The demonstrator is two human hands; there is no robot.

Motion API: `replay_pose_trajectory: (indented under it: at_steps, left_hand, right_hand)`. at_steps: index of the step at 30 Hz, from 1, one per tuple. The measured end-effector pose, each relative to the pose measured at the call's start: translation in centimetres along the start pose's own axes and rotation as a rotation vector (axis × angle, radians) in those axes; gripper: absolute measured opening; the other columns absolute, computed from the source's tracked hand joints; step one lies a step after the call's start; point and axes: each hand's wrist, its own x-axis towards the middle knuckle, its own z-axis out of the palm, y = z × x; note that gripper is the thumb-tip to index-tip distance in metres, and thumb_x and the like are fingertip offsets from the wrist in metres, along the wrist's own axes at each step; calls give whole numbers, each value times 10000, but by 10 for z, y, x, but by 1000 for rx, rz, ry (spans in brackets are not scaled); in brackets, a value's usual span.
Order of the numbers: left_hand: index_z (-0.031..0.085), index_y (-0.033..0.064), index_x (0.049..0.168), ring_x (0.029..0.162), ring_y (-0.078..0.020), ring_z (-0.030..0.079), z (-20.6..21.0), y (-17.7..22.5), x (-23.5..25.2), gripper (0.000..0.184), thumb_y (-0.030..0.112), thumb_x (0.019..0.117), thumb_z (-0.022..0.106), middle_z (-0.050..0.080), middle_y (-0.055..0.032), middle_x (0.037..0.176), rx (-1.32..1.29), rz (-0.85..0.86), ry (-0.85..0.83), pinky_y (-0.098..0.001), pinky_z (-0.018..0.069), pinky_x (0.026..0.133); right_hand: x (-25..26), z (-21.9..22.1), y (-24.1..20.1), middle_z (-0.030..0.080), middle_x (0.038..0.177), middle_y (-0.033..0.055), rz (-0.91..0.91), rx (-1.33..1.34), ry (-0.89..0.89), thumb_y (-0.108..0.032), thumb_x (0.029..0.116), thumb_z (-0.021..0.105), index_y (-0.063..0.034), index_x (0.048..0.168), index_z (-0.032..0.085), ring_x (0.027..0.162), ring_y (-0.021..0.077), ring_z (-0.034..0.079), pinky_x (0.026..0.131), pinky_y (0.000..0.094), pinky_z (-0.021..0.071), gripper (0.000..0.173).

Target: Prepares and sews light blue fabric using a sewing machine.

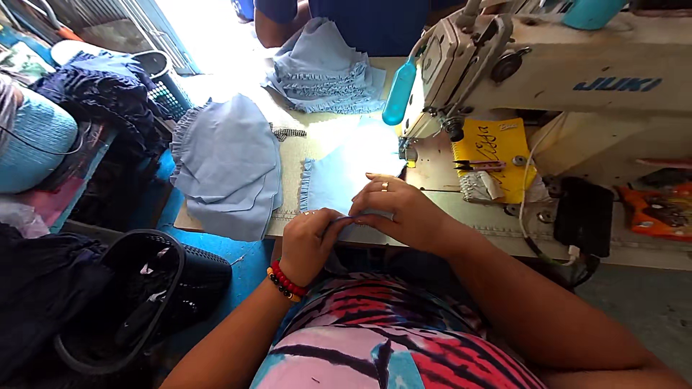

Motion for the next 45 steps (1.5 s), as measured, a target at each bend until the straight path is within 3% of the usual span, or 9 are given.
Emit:
replay_pose_trajectory:
  at_steps: [2,4,5,8,15,22,31,40,45]
  left_hand:
    - [730,38,924,767,-61,662,2,2,-3,313,313,1017,616,709,-31,804,-99,-24,2,-235,546,745]
    - [707,21,1027,849,-78,680,5,6,-6,360,375,959,708,716,-55,897,-183,-44,21,-263,576,803]
    - [689,25,1068,901,-87,675,7,8,-6,346,333,926,757,709,-58,949,-202,-48,32,-268,572,842]
    - [701,28,1015,896,-82,675,12,12,-5,183,151,898,770,713,-38,923,-219,-71,90,-255,562,853]
    - [729,46,917,842,-87,664,5,15,-1,146,189,941,733,709,-41,843,-76,66,89,-222,537,808]
    - [715,36,928,875,-139,667,2,20,0,103,137,946,720,701,-68,853,28,213,109,-227,535,827]
    - [618,67,1038,925,-100,665,5,26,-2,157,113,939,730,687,-51,917,-64,173,135,-202,540,850]
    - [631,47,1021,949,-145,686,5,25,-2,93,89,963,689,700,-78,924,-10,254,133,-241,556,886]
    - [631,96,1044,958,-164,686,12,22,-12,48,129,1008,633,718,-59,946,75,314,109,-271,549,867]
  right_hand:
    - [-2,1,1,741,917,15,17,8,33,-150,957,646,-91,941,759,998,157,703,1124,421,450,128]
    - [-4,1,1,740,910,11,34,15,66,-143,954,650,-88,946,760,994,146,702,1121,405,456,123]
    - [-5,1,0,741,912,12,41,19,78,-141,951,653,-87,949,760,997,145,702,1123,404,455,120]
    - [-7,1,-1,744,927,14,64,21,93,-147,948,661,-88,959,763,1008,150,705,1125,415,454,118]
    - [-11,-7,-5,745,1068,48,24,-15,65,-199,955,654,-91,1054,774,1128,188,676,1163,464,403,190]
    - [-8,-7,-18,739,974,29,-64,-116,72,-203,985,619,-109,996,780,1073,194,689,1137,488,424,186]
    - [-12,-8,-24,742,939,36,-79,-162,125,-203,982,647,-90,979,782,1040,189,698,1122,458,444,177]
    - [-14,-8,-26,737,933,29,-49,-148,126,-214,967,655,-101,960,788,1026,189,691,1097,423,463,175]
    - [-28,-4,-42,737,877,50,-32,-317,103,-103,1000,583,-105,946,770,915,216,721,985,445,549,195]
